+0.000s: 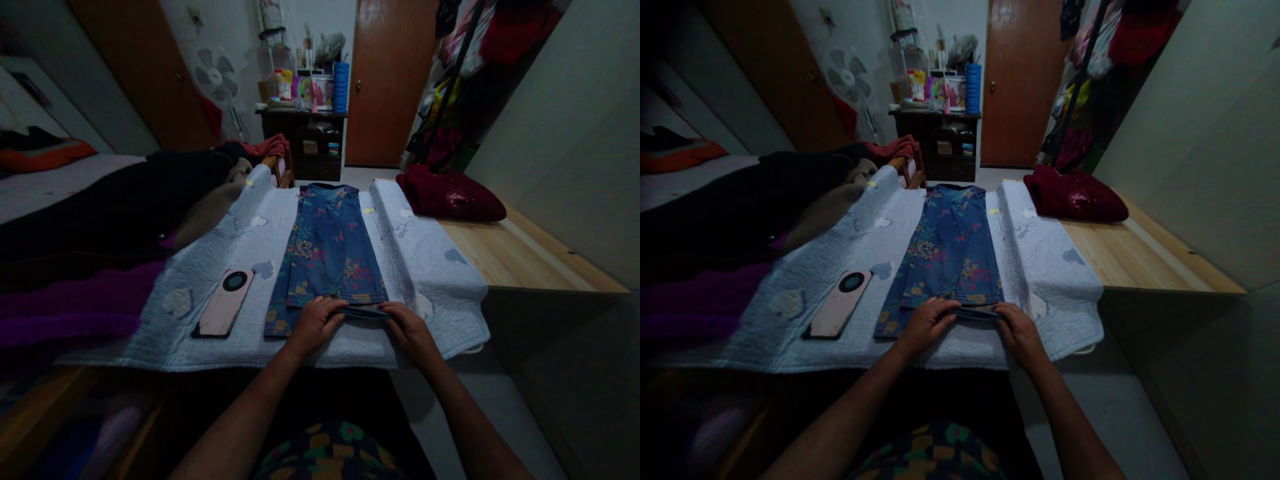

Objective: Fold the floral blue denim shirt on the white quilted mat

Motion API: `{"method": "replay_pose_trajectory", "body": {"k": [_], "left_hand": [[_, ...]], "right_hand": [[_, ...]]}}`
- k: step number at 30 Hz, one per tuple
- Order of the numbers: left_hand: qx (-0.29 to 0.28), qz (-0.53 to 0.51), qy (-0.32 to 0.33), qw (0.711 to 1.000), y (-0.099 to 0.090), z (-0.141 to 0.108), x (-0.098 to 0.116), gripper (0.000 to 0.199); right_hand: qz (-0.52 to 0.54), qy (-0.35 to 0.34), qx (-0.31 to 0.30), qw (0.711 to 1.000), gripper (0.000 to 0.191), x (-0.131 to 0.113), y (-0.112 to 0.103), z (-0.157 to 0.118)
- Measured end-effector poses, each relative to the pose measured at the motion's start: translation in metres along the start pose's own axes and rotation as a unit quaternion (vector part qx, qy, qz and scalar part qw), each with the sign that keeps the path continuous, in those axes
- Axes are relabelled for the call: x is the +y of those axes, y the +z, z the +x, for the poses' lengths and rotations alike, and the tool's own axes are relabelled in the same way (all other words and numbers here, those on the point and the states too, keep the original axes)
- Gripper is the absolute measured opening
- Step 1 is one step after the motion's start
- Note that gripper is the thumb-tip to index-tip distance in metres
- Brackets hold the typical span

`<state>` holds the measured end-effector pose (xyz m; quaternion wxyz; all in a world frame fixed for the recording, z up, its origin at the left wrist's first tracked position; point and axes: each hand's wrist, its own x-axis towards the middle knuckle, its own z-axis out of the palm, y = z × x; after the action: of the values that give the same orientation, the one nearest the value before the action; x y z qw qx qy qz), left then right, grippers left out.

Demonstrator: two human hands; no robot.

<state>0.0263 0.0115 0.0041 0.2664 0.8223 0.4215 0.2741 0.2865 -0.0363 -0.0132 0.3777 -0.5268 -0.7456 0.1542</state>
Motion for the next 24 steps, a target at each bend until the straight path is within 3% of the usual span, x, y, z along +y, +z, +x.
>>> {"method": "replay_pose_trajectory", "body": {"k": [6,12,18,21,24], "left_hand": [[-0.03,0.029,0.035,0.999,-0.002,-0.001,0.001,0.023],[-0.045,0.06,0.067,0.995,-0.001,-0.005,-0.001,0.017],[-0.047,0.076,0.081,0.993,-0.001,-0.005,0.001,0.019],[-0.046,0.084,0.084,0.992,-0.002,-0.005,0.004,0.023],[-0.041,0.091,0.084,0.991,-0.001,-0.005,0.005,0.021]], "right_hand": [[-0.035,-0.005,-0.042,0.999,0.019,-0.002,-0.01,0.003],[-0.096,-0.005,-0.093,0.991,0.021,-0.034,-0.022,0.016],[-0.117,-0.015,-0.009,0.993,0.029,-0.042,0.017,0.03],[-0.167,-0.017,-0.037,0.985,0.039,-0.034,0.037,0.028],[-0.216,-0.013,-0.085,0.973,0.048,-0.028,0.043,0.023]]}}
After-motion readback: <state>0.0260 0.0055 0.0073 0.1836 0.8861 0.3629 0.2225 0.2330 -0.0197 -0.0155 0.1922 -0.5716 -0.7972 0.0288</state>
